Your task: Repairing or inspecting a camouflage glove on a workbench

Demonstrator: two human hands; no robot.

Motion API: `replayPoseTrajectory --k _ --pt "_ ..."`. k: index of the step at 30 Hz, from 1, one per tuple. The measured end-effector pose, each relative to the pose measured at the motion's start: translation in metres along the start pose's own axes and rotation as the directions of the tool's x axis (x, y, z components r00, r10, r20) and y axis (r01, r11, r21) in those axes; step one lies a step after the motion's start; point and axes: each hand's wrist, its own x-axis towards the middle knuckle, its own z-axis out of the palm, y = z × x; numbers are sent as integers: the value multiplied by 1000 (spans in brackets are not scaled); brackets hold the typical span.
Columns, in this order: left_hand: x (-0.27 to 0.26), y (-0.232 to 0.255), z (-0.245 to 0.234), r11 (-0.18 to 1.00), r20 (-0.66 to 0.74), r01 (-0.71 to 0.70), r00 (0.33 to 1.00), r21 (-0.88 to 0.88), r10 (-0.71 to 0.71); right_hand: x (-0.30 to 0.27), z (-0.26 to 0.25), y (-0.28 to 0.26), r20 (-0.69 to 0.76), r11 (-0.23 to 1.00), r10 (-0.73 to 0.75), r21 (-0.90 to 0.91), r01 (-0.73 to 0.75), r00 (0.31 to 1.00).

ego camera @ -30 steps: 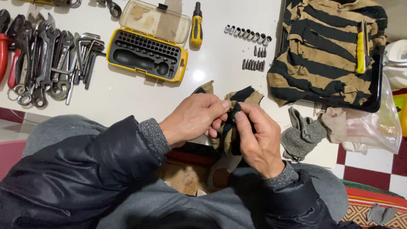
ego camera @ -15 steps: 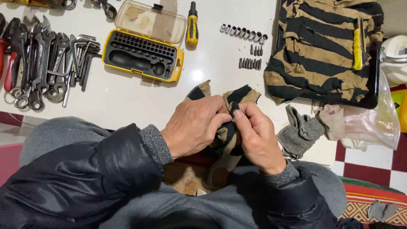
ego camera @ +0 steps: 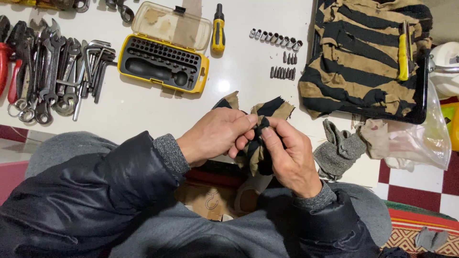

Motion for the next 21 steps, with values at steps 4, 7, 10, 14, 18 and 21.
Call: replayPoseTrajectory --k 4,7,10,14,18,21 --pt "-3 -2 2 978 -1 -106 994 179 108 0 -4 5 43 996 61 -61 -59 997" --pt "-10 1 3 826 3 -310 937 470 350 0 -5 15 65 992 124 5 -125 990" --pt "-11 -4 3 669 46 -441 852 599 521 1 -5 17 94 970 197 127 -208 976" --pt "-13 1 3 673 19 -422 855 608 519 -1 -2 18 46 930 248 268 -251 968" --pt "-8 8 1 922 -93 -185 969 340 228 3 -1 -3 -95 945 192 288 -158 977" --pt "-5 8 2 973 -44 -116 991 200 127 1 -1 -2 -42 963 149 233 -135 988"
